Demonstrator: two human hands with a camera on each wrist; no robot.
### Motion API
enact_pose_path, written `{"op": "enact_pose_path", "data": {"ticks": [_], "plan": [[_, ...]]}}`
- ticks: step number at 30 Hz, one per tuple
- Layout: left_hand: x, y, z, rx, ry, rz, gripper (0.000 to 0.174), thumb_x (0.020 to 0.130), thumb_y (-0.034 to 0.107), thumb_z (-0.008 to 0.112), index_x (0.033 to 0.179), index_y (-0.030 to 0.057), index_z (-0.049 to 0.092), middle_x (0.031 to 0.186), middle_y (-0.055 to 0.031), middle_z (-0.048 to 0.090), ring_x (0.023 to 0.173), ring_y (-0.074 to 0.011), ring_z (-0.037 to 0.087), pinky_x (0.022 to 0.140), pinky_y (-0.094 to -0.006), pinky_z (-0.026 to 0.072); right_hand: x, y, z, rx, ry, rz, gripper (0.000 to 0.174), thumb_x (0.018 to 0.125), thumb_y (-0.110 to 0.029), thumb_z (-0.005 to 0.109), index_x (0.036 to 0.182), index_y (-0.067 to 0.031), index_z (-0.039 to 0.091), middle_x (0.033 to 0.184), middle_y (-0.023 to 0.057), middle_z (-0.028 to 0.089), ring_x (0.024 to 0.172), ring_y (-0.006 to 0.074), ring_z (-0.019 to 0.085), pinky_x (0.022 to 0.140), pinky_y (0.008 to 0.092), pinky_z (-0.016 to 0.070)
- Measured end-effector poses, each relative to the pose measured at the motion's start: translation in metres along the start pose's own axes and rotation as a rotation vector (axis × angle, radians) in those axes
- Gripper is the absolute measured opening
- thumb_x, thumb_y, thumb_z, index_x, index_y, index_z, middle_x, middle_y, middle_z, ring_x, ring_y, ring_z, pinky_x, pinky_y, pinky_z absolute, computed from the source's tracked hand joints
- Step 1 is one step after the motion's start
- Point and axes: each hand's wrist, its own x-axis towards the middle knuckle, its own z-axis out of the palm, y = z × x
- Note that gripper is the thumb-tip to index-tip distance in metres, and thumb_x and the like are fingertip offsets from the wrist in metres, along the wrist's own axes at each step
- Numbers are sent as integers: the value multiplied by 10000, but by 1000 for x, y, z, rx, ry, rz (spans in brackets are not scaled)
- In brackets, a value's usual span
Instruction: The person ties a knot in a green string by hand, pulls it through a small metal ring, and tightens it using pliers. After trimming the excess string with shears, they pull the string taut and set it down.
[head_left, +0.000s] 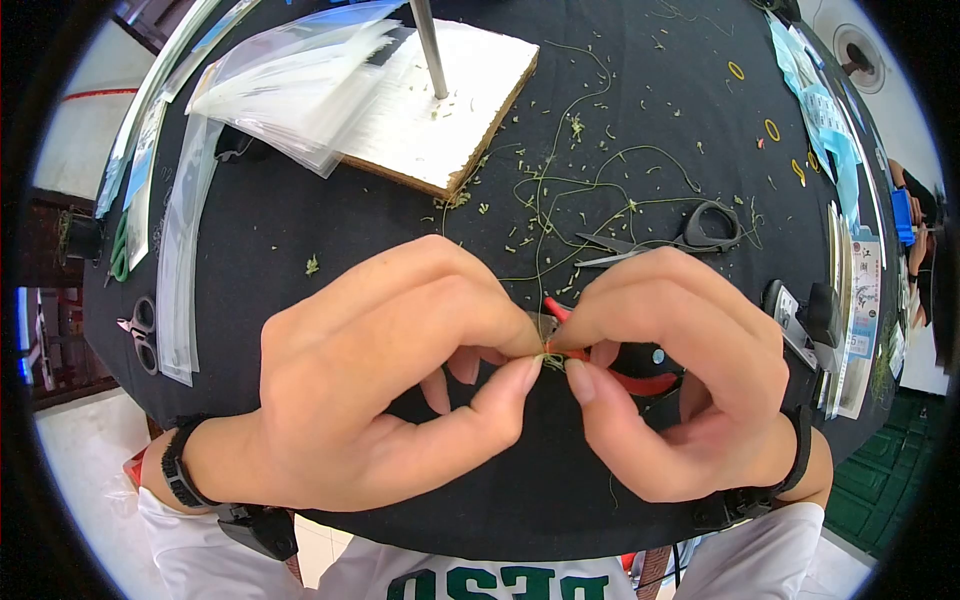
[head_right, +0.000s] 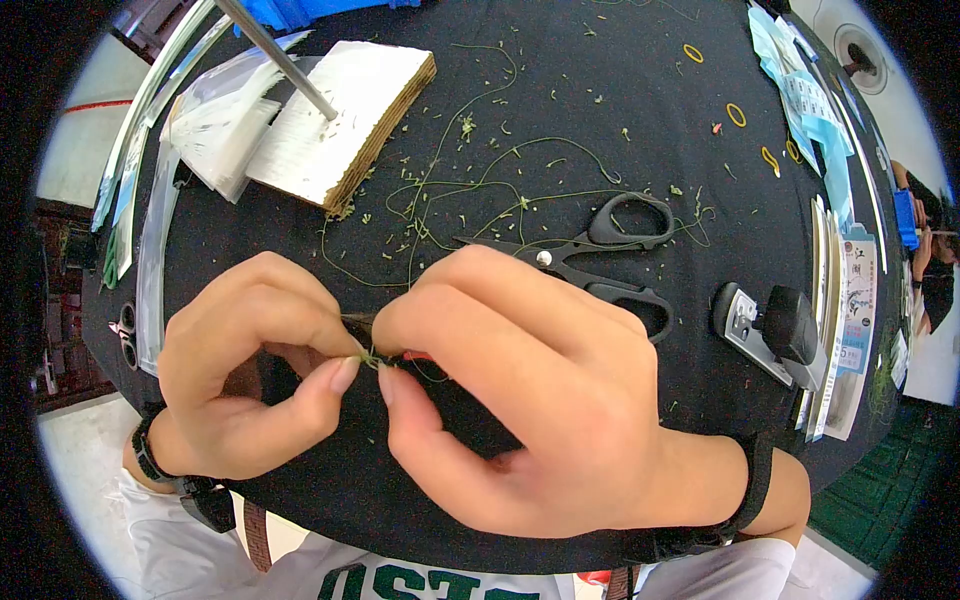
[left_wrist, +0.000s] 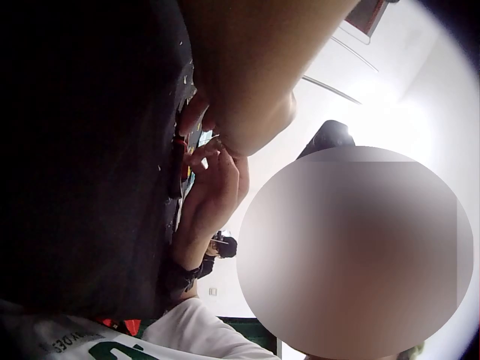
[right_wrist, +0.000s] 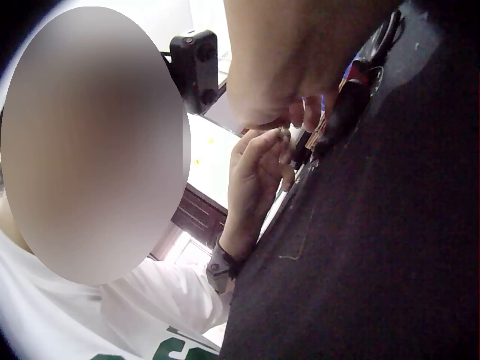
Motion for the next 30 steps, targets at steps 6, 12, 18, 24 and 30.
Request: {"op": "enact_pose_path", "data": {"ticks": [6, 12, 18, 24, 30], "plan": [[1, -1, 0, 41, -9, 53, 125, 720, -15, 678, 828, -31, 617, 793, -117, 572, 606, -109, 545, 501, -193, 454, 0, 2, 1, -36, -25, -33, 196, 625, 90, 632, 812, 30, 624, 762, 124, 598, 625, 182, 575, 551, 253, 446], [0, -1, 0, 32, -20, 36, 127, 719, -17, 670, 833, -33, 616, 798, -119, 572, 624, -113, 546, 501, -193, 454, -1, 2, 1, -52, -6, -63, 188, 625, 98, 620, 799, 28, 627, 770, 127, 603, 643, 195, 582, 563, 260, 450], [-1, 0, -1, -38, 26, -24, 132, 728, -31, 651, 855, -31, 614, 822, -125, 574, 651, -120, 555, 503, -189, 457, 0, -2, -4, 71, -24, 78, 153, 669, 106, 604, 805, 35, 618, 781, 130, 611, 677, 197, 578, 597, 266, 441], [1, 0, 1, -14, 26, -13, 138, 738, -47, 659, 867, -32, 615, 849, -134, 581, 681, -112, 575, 516, -186, 470, -1, -1, -2, 108, -40, 115, 117, 719, 99, 614, 819, 39, 609, 780, 125, 613, 676, 190, 572, 608, 268, 432], [0, -1, -1, -13, -9, 28, 152, 732, -51, 670, 872, -33, 614, 851, -132, 579, 643, -110, 572, 508, -186, 475, 1, -3, -2, 85, -55, 133, 110, 725, 100, 610, 816, 38, 610, 773, 123, 611, 676, 189, 574, 606, 267, 433]]}}
